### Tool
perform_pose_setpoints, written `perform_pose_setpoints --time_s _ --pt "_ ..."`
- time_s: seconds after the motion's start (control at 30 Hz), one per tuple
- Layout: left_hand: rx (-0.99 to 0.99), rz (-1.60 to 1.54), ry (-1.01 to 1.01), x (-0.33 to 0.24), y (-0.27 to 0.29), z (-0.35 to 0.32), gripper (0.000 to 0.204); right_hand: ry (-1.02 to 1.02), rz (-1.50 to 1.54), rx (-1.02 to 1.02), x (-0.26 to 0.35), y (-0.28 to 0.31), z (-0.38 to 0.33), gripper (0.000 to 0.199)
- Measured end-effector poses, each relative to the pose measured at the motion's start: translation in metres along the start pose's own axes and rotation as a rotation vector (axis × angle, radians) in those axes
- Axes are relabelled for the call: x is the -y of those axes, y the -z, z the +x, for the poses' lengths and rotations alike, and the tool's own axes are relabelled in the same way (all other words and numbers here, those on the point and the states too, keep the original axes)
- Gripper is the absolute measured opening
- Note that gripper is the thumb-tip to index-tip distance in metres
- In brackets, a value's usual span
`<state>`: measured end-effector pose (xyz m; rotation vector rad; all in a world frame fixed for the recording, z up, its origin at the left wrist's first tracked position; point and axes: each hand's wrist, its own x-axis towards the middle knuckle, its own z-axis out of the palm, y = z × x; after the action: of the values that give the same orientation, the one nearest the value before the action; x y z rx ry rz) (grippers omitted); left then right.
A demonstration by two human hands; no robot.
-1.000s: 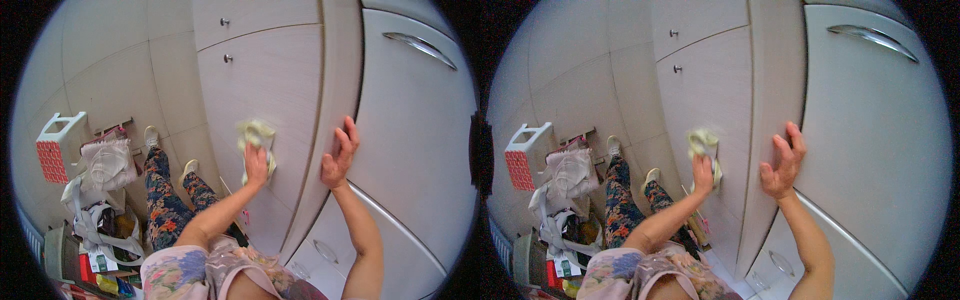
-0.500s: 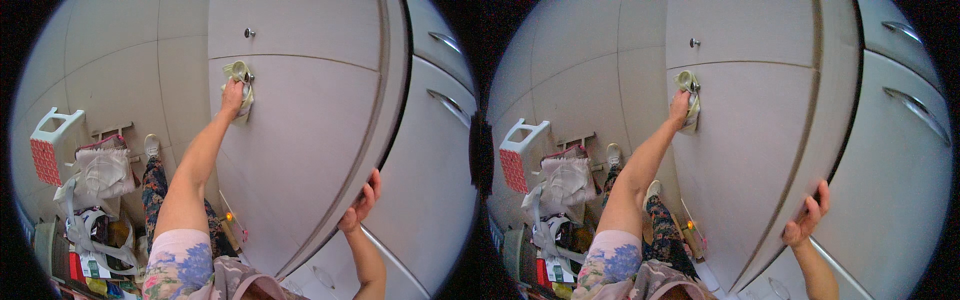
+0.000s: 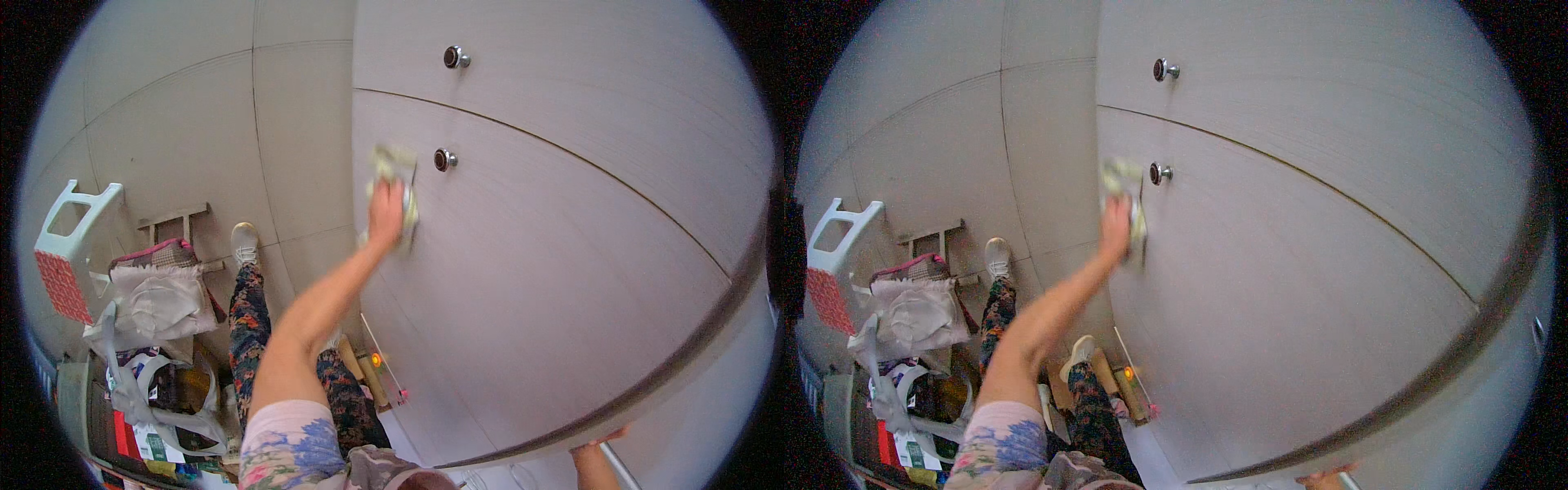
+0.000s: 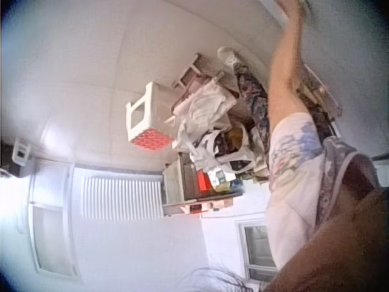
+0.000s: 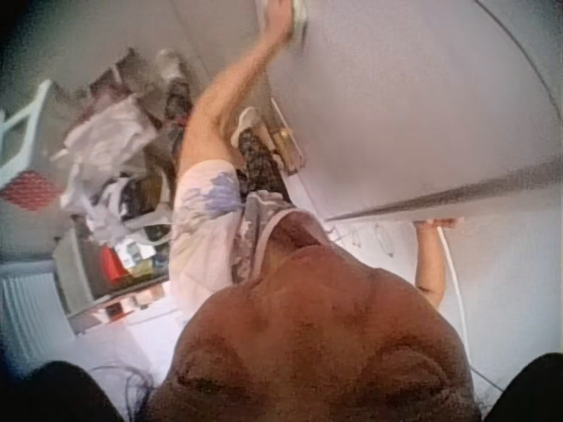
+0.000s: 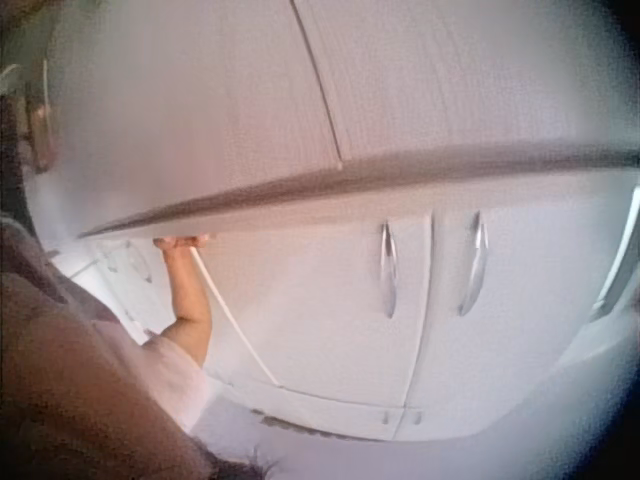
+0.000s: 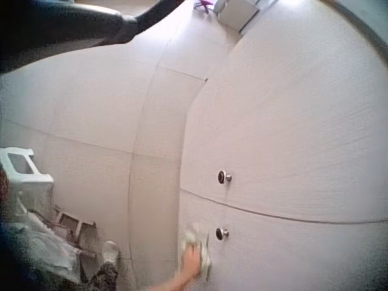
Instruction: The person wipes the exterior surfaces of white kitchen cabinets and drawers using a light green cloth. They systematically clean the upper cabinet doors, lower cabinet doors, and drawer fronts, moving around the room to reach different sections.
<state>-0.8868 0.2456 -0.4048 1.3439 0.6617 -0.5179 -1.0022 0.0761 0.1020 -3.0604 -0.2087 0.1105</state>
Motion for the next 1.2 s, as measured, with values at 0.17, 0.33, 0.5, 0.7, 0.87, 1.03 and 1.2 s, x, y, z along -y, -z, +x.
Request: perform_pose_setpoints --time_s 0.17,0.33,0.5,0.7,0.87,1.03,1.2 --pt "-0.034 -0.012 -0.234 -0.074 0.035 0.161 0.049 -0.028 -0.049 0.013 -0.003 0.004 -0.012 0.065" --pt "0.061 0.031 0.183 0.061 0.009 0.118 0.062 -0.092 -0.107 0.034 0.007 0.019 -0.027 0.065" --pt "0.133 -0.009 0.836 0.263 -0.025 -0.083 0.069 0.005 -0.068 0.042 -0.010 0.015 -0.001 0.065" --pt "0.046 -0.135 0.997 0.088 -0.010 -0.145 0.059 0.009 -0.044 -0.005 -0.007 0.007 -0.010 0.065" --pt "0.066 -0.120 0.311 -0.024 -0.012 -0.101 0.052 0.111 0.067 -0.045 -0.005 -0.027 0.041 0.066" --pt "0.200 -0.013 -0.555 -0.175 -0.006 -0.248 0.061 0.122 0.224 -0.091 0.013 -0.042 0.072 0.061" --pt "0.065 0.044 -1.092 -0.224 -0.022 -0.208 0.069 0.176 0.176 -0.141 0.013 -0.046 0.081 0.056"
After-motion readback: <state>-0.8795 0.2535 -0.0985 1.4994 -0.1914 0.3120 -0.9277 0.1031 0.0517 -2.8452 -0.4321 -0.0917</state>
